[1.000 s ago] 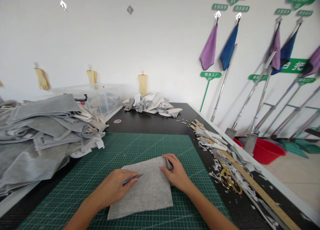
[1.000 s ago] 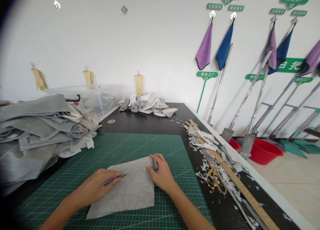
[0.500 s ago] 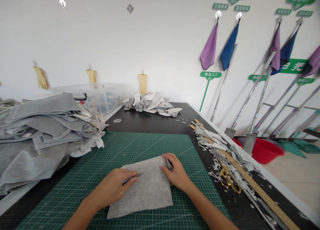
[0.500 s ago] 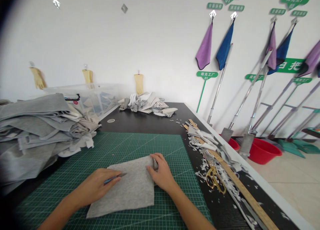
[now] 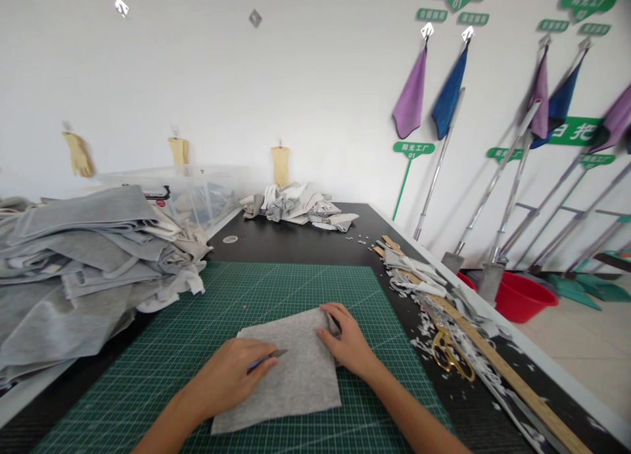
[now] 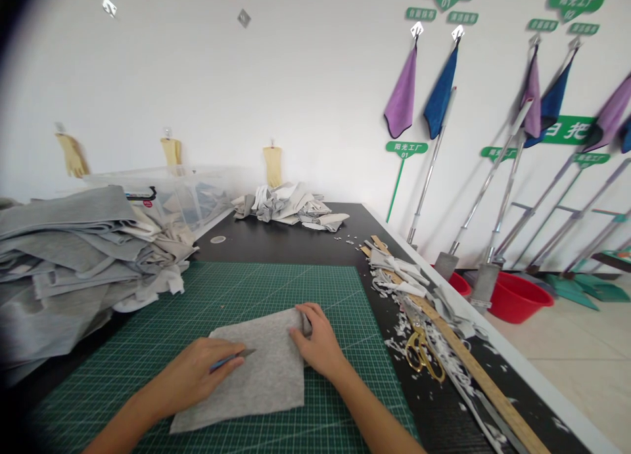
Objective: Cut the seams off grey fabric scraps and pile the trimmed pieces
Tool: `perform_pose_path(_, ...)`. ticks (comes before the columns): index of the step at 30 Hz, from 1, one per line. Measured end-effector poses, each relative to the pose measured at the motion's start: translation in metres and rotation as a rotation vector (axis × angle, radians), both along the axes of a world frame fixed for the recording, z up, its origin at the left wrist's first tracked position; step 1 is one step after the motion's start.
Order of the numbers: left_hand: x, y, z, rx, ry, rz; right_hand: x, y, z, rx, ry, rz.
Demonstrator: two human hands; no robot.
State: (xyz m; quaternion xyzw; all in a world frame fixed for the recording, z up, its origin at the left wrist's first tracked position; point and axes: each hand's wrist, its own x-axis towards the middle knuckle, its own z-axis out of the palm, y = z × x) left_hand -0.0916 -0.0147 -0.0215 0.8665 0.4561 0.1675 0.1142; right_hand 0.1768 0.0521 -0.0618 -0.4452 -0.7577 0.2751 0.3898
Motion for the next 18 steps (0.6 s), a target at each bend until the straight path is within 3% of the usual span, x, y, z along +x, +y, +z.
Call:
perform_pose_path(5,-0.0037,0.0009,-0.0071,0.031,-0.011,0.009,0.0001,0.0002,-0.0006,0.004,0.001,-0.001)
perform_pose_path(18,-0.0033,-0.0002,-0.0083,0.069,0.003,-0.006,0.001,0.0013,-0.0006,-0.01,0.01,0.003)
